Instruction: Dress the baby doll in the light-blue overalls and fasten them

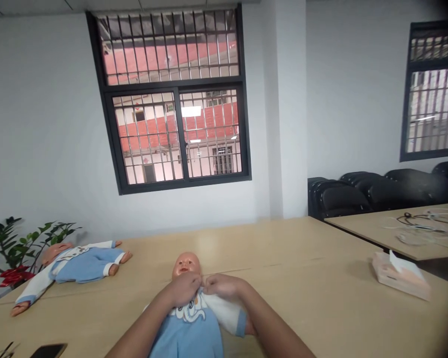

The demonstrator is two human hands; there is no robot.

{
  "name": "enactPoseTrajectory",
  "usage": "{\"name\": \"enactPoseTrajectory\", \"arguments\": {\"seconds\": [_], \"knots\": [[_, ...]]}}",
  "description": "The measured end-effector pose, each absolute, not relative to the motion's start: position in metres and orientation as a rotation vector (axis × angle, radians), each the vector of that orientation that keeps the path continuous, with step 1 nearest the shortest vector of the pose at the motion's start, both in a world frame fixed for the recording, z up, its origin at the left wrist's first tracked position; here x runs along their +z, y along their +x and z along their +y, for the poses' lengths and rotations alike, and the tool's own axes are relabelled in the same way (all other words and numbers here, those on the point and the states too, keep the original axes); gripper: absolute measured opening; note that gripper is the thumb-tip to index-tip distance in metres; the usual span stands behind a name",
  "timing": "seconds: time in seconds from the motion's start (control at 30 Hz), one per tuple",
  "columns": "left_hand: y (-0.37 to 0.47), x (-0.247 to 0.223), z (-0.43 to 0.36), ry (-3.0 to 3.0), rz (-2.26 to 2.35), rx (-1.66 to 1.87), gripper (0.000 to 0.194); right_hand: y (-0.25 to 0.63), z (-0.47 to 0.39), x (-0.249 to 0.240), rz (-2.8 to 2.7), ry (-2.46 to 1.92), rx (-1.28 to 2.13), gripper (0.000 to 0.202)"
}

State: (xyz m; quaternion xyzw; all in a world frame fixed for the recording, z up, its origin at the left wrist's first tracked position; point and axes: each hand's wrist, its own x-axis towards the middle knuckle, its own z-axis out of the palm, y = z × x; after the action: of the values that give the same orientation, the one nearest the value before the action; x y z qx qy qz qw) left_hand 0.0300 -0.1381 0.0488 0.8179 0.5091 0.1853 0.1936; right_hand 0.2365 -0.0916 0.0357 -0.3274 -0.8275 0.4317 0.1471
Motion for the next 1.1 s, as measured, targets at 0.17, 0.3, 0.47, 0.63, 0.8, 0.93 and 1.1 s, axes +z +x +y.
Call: {"name": "enactPoseTrajectory", "arguments": {"seconds": [0.17,0.3,0.47,0.63,0.8,0.93,1.1], "knots": [[0.013,0.048,-0.125,2.283,1.506,0.453,0.026,0.261,-0.11,0.057,-2.418,-1.037,1.409,0.031],[0.002,0.038,-0.119,2.288,1.639,0.434,0.028,0.282,-0.144,0.056,-2.397,-0.995,1.344,0.04],[0.005,0.031,-0.118,2.334,1.713,0.431,0.026,0.291,-0.188,0.051,-2.317,-0.875,1.075,0.039],[0.013,0.025,-0.119,2.368,1.774,0.463,0.023,0.279,-0.21,0.057,-2.328,-0.756,0.747,0.037],[0.012,0.016,-0.115,2.353,1.795,0.544,0.022,0.283,-0.214,0.061,-2.532,-0.854,0.47,0.031],[0.011,0.011,-0.106,2.292,1.804,0.681,0.021,0.29,-0.22,0.075,-2.546,-1.066,0.228,0.008],[0.011,0.013,-0.099,2.157,1.755,0.955,0.019,0.258,-0.249,0.05,-2.657,-0.726,0.124,0.037]]}}
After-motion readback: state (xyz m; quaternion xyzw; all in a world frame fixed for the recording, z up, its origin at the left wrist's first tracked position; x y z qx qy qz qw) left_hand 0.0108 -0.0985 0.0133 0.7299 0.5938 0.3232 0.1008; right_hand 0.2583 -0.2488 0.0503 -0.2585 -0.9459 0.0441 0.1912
